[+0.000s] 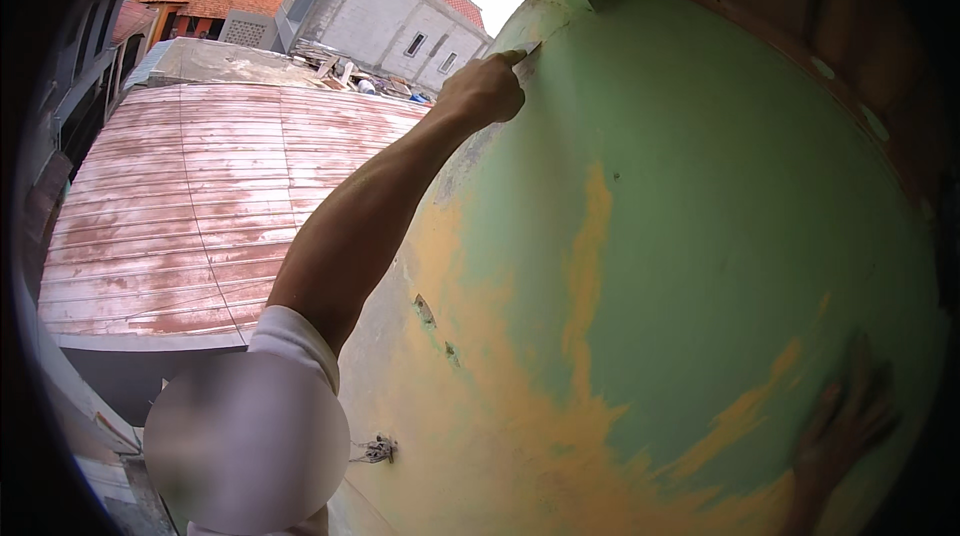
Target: The person scrapes a green-painted wall with a metal scraper, removing loose paint and surface material. The person works on the upper wall area near an arched opening and then moves to a lower section, continuing to scrape the surface.
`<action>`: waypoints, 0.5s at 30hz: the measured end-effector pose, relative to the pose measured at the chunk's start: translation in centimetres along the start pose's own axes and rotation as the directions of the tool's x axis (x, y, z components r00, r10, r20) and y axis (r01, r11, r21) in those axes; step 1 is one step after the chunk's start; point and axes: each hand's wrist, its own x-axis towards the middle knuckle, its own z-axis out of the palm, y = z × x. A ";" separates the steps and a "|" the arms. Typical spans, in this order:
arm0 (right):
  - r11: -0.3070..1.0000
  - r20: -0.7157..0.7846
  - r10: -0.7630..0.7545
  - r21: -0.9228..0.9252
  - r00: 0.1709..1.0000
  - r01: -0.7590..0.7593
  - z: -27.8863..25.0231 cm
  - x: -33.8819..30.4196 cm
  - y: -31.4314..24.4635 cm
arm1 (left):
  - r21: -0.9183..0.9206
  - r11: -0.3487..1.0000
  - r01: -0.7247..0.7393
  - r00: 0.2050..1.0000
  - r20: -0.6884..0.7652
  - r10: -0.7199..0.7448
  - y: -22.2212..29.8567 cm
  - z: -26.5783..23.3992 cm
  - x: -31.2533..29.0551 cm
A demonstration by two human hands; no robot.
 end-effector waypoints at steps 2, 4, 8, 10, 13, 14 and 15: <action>0.996 -0.017 -0.034 0.084 0.999 0.035 0.1 0.0 -0.1 | 0.089 0.996 -0.016 0.999 0.033 0.013 -1.4 0.3 -4.3; 0.995 0.026 0.000 0.101 1.000 -0.003 0.5 -0.1 -0.1 | 0.097 0.995 -0.014 0.999 -0.037 0.017 -1.2 0.4 -6.4; 0.990 0.113 0.024 0.135 0.993 -0.039 -2.0 1.0 0.4 | 0.027 0.998 0.056 0.997 -0.058 -0.055 2.0 -0.8 -0.4; 0.991 0.036 0.011 0.130 0.999 -0.016 -2.2 1.7 0.6 | 0.076 0.992 0.096 0.994 -0.059 -0.092 1.0 -2.4 0.1; 0.992 0.015 0.010 0.127 1.000 -0.011 -0.6 1.1 0.8 | -0.010 0.999 0.038 0.998 0.040 -0.038 2.7 -1.9 -3.6; 0.992 -0.003 0.001 0.123 1.000 -0.001 -0.6 1.0 1.2 | -0.001 1.000 -0.008 0.999 -0.046 0.008 1.7 0.3 -4.5; 0.993 0.045 0.032 0.110 0.998 -0.037 -1.0 0.6 1.4 | 0.015 1.000 -0.026 0.999 -0.040 0.027 2.2 0.7 -4.1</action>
